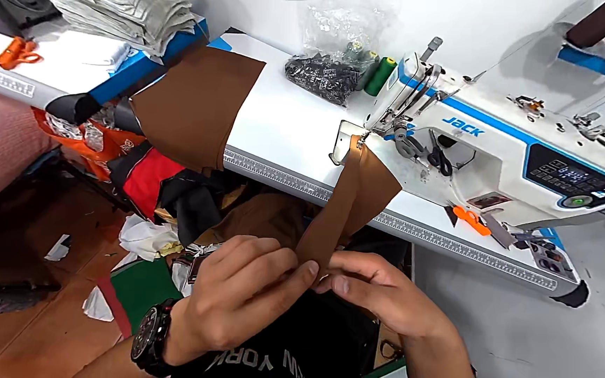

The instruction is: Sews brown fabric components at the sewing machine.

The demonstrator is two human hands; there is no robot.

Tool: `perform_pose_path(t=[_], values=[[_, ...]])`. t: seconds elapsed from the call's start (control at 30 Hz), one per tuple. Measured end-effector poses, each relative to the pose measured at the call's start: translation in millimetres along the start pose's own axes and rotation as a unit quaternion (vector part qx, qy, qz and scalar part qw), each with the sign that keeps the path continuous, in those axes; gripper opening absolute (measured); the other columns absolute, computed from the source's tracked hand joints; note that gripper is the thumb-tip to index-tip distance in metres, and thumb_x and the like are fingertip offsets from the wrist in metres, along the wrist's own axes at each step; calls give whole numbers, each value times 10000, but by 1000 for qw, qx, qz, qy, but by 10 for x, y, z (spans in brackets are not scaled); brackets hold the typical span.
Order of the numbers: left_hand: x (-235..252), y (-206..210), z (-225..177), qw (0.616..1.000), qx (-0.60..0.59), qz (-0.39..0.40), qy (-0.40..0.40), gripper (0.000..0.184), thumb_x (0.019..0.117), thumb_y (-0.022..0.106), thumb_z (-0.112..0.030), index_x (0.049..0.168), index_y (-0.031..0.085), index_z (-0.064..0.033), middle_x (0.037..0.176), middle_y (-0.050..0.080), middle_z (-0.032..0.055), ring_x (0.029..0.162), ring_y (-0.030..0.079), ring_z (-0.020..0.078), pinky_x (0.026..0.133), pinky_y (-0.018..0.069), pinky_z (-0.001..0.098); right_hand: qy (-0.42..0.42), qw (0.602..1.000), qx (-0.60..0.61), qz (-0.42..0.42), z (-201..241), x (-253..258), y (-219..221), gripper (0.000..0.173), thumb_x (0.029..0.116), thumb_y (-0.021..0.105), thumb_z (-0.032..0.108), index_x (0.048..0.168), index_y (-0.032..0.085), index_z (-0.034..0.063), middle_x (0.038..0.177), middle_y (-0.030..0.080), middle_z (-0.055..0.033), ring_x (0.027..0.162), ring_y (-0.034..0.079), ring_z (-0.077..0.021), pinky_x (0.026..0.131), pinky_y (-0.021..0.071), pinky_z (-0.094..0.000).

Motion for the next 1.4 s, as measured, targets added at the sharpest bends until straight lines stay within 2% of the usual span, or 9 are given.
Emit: perform_pose_path(t=[0.1, 0.17, 0.27, 0.33, 0.4, 0.63, 1.03, 1.2, 1.4], values=[[4, -58, -4, 999, 28, -2, 36, 209, 993, 635, -85, 1191, 702, -91, 1058, 701, 102, 953, 668, 228, 833, 563, 366, -49, 973, -219, -59, 182, -68, -53, 288, 1066, 563, 263, 1142, 742, 50, 1077, 733, -27, 996, 691, -95, 867, 599, -271], [13, -85, -18, 997, 55, 5, 60, 220, 1002, 616, -73, 1208, 690, -54, 1038, 716, 129, 912, 685, 240, 805, 577, 365, -99, 913, -367, -148, 359, -75, -91, 183, 1026, 621, 249, 1059, 762, 137, 1041, 732, 39, 961, 693, -73, 821, 609, -256], [27, -112, -23, 996, 72, 10, 57, 220, 1009, 596, -60, 1209, 683, -30, 1042, 704, 143, 926, 678, 242, 816, 571, 345, -180, 806, -531, -190, 589, 55, -143, 167, 1000, 647, 215, 1080, 786, 168, 1117, 707, 40, 1046, 650, -87, 873, 566, -267], [40, -123, -20, 996, 69, 16, 55, 228, 1006, 584, -36, 1212, 679, -22, 1073, 703, 158, 969, 682, 253, 848, 575, 346, -206, 776, -573, -162, 637, 191, -172, 177, 994, 657, 199, 1099, 798, 185, 1165, 711, 14, 1116, 637, -145, 921, 539, -342], [44, -124, -27, 996, 66, 16, 53, 233, 1004, 590, -34, 1221, 674, -24, 1103, 695, 162, 993, 679, 257, 866, 574, 348, -212, 771, -588, -120, 627, 315, -186, 194, 992, 650, 200, 1116, 799, 211, 1197, 712, 18, 1131, 630, -167, 901, 519, -372], [54, -126, -51, 997, 66, 12, 45, 220, 995, 608, -30, 1207, 669, -25, 1115, 686, 157, 1006, 672, 250, 880, 570, 343, -218, 754, -618, -47, 623, 432, -54, 207, 1004, 624, 175, 1110, 801, 194, 1176, 743, 48, 1047, 675, -117, 836, 549, -288], [109, -92, -91, 998, 43, -17, 34, 197, 991, 598, -14, 1172, 675, -25, 1092, 703, 145, 1021, 681, 242, 902, 570, 339, -256, 668, -692, -95, 595, 297, 248, 201, 1031, 567, 124, 1116, 748, 98, 1133, 762, -57, 940, 719, -163, 744, 548, -281], [163, -133, 72, 987, -127, -57, -79, 147, 1031, 588, -144, 1154, 667, -158, 1138, 717, -26, 1086, 689, 106, 918, 597, 288, -280, 690, -657, -123, 604, 191, 172, 139, 1003, 628, 83, 1073, 747, 69, 1111, 757, -90, 1046, 724, -175, 874, 594, -276], [379, 222, 364, 952, -280, -26, -124, 116, 946, 699, -70, 1049, 751, -75, 1123, 735, 24, 1034, 706, 128, 889, 617, 285, -302, 680, -645, -174, 636, -41, 101, 105, 983, 661, 57, 1064, 727, 58, 1130, 755, -105, 1062, 726, -168, 865, 602, -256]])
Point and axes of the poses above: each hand's wrist, its own x-axis towards the middle knuckle, its own y-axis out of the palm, z = x × y, the point moved 2 cm from there along x, towards the middle knuckle
